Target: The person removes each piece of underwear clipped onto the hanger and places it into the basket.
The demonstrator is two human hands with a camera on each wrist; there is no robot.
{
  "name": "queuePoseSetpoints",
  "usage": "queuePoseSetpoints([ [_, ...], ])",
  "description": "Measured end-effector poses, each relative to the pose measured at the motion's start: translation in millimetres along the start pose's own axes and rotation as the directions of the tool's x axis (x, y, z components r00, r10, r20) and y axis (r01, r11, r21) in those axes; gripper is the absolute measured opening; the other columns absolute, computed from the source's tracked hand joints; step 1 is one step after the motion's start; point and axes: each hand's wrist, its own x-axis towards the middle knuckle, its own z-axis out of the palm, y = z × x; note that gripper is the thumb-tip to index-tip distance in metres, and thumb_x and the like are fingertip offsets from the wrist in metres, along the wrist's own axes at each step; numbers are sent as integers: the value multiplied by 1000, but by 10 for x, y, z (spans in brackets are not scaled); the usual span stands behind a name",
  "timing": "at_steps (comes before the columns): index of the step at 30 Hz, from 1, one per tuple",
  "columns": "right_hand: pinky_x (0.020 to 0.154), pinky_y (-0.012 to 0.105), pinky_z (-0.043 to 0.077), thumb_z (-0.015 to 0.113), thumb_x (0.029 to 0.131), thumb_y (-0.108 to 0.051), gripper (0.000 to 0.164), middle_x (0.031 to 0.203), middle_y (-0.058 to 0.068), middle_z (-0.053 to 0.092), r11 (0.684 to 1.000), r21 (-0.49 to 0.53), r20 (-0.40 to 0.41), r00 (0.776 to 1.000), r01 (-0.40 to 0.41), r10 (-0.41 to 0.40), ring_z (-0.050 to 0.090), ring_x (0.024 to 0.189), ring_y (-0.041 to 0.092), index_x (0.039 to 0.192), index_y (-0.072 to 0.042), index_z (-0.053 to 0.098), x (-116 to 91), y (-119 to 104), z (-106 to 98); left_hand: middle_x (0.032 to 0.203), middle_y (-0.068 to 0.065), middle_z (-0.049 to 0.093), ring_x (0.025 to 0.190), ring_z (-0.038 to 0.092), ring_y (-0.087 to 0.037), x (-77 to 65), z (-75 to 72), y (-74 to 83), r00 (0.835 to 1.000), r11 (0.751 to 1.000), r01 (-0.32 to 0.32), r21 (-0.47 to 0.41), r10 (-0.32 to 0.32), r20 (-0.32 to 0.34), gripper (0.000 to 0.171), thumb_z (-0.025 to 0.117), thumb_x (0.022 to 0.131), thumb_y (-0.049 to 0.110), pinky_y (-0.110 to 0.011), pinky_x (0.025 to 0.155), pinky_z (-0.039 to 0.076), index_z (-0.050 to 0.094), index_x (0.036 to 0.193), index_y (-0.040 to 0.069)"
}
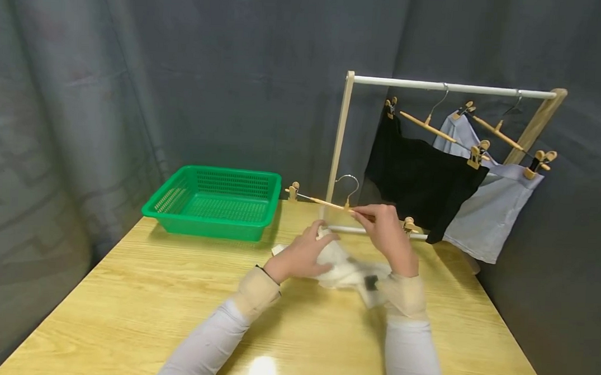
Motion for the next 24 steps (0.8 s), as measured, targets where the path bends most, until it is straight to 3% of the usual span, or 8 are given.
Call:
queuePoseSetpoints([
  [2,79,45,62,71,95,-5,17,106,17,76,1000,-1,11,1000,-16,16,74,90,27,109,1,78,-2,7,-18,164,-20,16,139,40,-41,22,65,36,994,997,69,29,-71,82,72,69,94,46,-59,99,50,37,157,29],
  [7,80,45,62,69,97,-8,19,109,17,76,999,-4,40,998,-53,53,73,92,26,112,0,78,-3,22,-18,167,-25,11,143,36,-49,118,237,148,957,977,167,131,-193,215,89,75,92,41,-38,71,61,22,163,37],
  [9,79,44,62,69,97,-8,19,109,18,76,998,-7,46,997,-63,64,73,92,26,112,0,78,-6,26,-17,166,-29,13,141,39,-52,166,321,167,950,975,169,145,-200,241,94,77,91,29,-28,57,57,18,163,38],
  [14,75,40,60,69,97,-10,20,109,17,76,995,-37,52,995,-88,90,70,85,22,113,-2,78,-17,12,-37,166,-29,14,140,39,-54,238,439,184,930,975,206,80,-221,293,96,59,93,-5,-27,49,50,17,161,48],
  [16,73,39,59,70,97,-11,20,109,16,76,994,-47,49,994,-95,98,68,82,22,113,-2,78,-22,11,-49,165,-28,20,141,39,-52,255,458,180,934,978,188,94,-208,292,95,50,93,-12,-29,52,52,22,159,49],
  [20,74,40,58,70,97,-11,20,110,16,76,993,-55,43,993,-104,107,67,83,22,113,-3,78,-29,20,-72,161,-29,29,137,45,-49,278,455,147,941,980,125,155,-167,296,80,47,96,-10,-42,75,60,37,157,42],
  [24,82,45,61,70,97,-11,20,112,16,76,992,-51,55,991,-116,118,71,93,25,114,-3,78,-36,49,-76,157,-24,36,123,61,-36,298,427,67,935,989,129,80,-148,322,64,50,96,-8,-42,86,60,54,149,28],
])
